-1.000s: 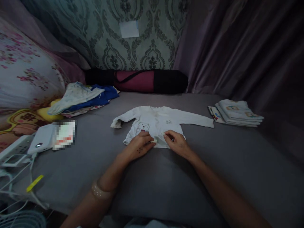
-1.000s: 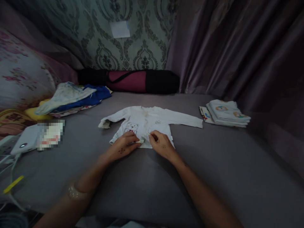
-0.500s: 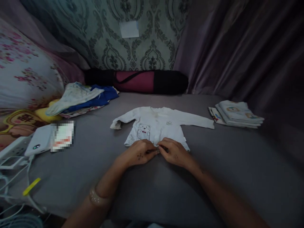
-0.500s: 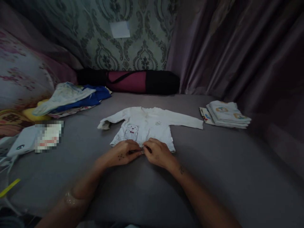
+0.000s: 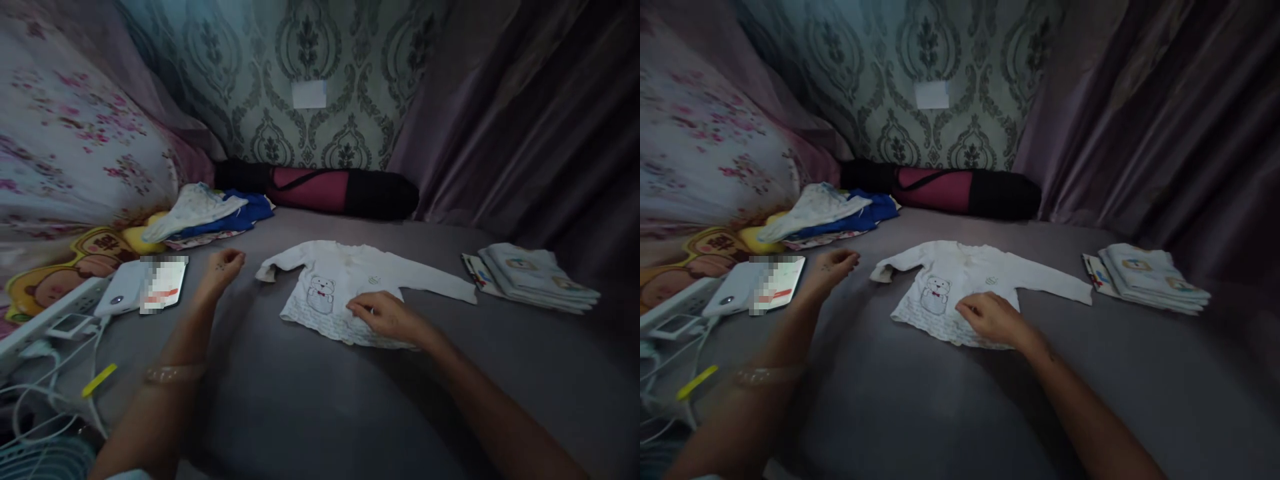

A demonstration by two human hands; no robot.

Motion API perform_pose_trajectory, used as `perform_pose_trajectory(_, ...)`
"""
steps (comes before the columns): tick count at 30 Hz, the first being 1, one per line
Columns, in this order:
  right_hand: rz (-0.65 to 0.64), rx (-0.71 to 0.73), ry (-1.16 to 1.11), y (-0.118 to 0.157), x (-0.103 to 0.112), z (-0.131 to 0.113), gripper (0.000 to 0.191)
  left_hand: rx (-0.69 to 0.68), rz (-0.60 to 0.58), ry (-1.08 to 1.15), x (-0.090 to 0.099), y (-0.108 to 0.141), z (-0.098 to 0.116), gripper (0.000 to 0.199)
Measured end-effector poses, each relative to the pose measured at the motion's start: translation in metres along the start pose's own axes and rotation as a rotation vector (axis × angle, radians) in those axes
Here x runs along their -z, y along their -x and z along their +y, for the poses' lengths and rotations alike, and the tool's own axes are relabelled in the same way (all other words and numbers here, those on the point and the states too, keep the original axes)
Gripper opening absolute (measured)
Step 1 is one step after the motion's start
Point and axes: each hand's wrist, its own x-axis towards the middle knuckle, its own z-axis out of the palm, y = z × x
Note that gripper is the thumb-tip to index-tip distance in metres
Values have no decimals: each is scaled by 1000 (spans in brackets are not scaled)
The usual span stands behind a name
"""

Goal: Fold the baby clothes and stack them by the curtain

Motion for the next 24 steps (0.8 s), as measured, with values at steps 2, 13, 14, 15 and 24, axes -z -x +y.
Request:
perform_pose_trajectory(2, 72, -11, 8, -31, 2, 10, 31, 90, -64, -112, 3, -15, -16, 16)
perform_pose_trajectory(13, 166, -307, 225, -182, -47, 18, 44, 31, -232, -153, -69, -53, -3, 16)
perform_pose_trajectory(14, 164, -345, 232, -185, -51, 20, 49, 22, -236, -161, -71, -54, -2, 15)
perform_pose_trajectory(15, 158, -382, 240, -187, -54, 22, 55, 8, -247, -170, -73, -55, -2, 16)
perform_pose_trajectory(24, 223, -363, 360, -181, -74, 37, 61, 19, -420, -160, -81, -53, 6, 35)
